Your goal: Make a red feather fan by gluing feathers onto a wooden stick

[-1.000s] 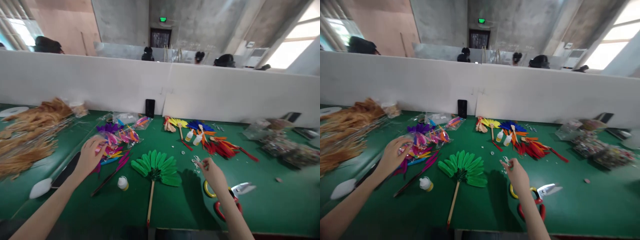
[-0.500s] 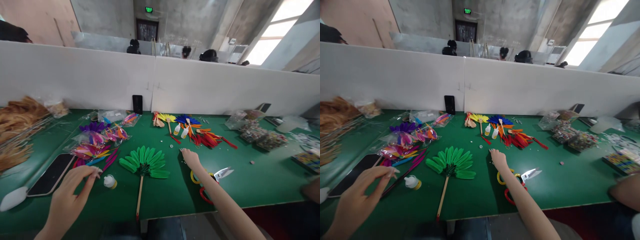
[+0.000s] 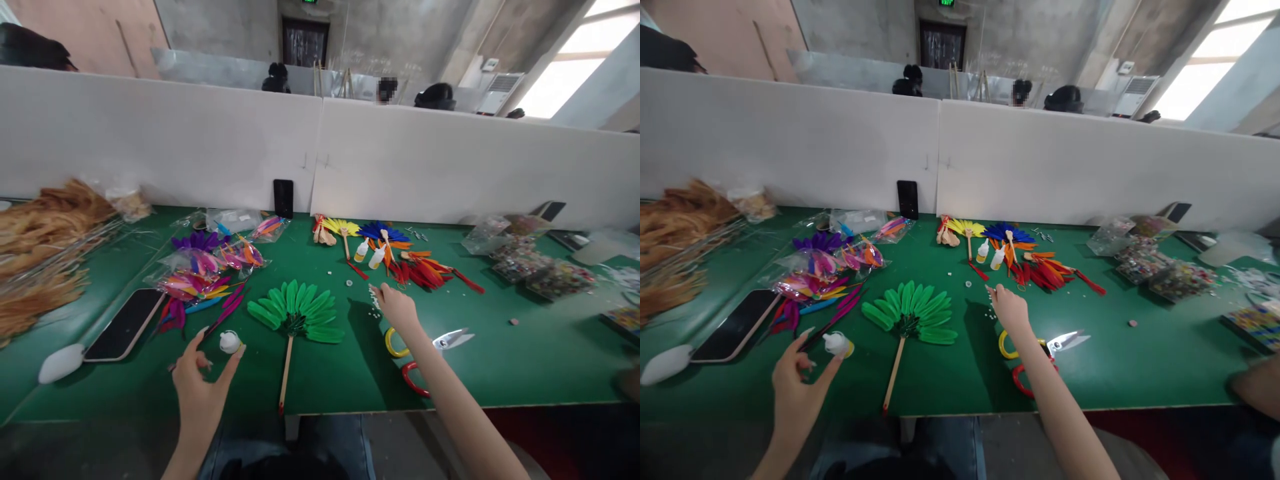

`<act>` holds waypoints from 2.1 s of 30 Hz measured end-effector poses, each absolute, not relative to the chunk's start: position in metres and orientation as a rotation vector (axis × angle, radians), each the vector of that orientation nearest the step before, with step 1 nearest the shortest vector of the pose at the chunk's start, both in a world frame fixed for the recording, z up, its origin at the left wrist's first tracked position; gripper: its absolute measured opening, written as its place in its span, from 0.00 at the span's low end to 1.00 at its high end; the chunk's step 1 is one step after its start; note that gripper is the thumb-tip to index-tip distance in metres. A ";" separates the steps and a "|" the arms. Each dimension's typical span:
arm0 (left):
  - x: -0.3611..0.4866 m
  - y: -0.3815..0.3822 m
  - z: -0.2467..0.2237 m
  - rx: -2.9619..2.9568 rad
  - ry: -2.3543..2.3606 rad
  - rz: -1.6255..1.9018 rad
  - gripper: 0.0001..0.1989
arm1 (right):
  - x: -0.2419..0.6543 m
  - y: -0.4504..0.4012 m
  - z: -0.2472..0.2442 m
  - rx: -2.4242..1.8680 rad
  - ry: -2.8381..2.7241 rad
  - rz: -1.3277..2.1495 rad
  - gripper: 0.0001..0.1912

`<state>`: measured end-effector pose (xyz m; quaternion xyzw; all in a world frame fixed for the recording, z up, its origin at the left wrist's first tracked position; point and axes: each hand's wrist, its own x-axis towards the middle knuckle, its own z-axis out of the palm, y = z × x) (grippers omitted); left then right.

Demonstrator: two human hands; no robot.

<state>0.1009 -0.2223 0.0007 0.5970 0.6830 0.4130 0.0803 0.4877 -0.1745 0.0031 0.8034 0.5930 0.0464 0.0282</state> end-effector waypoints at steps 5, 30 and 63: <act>0.104 -0.209 -0.012 2.057 1.993 1.035 0.26 | 0.471 -0.189 0.016 2.605 1.944 0.106 0.13; 0.096 -0.179 -0.019 2.265 2.014 1.166 0.24 | 0.513 -0.174 -0.009 2.675 1.903 -0.109 0.13; 0.168 -0.214 -0.027 2.802 1.268 0.484 0.35 | 0.407 -0.234 -0.020 2.494 2.666 -0.424 0.21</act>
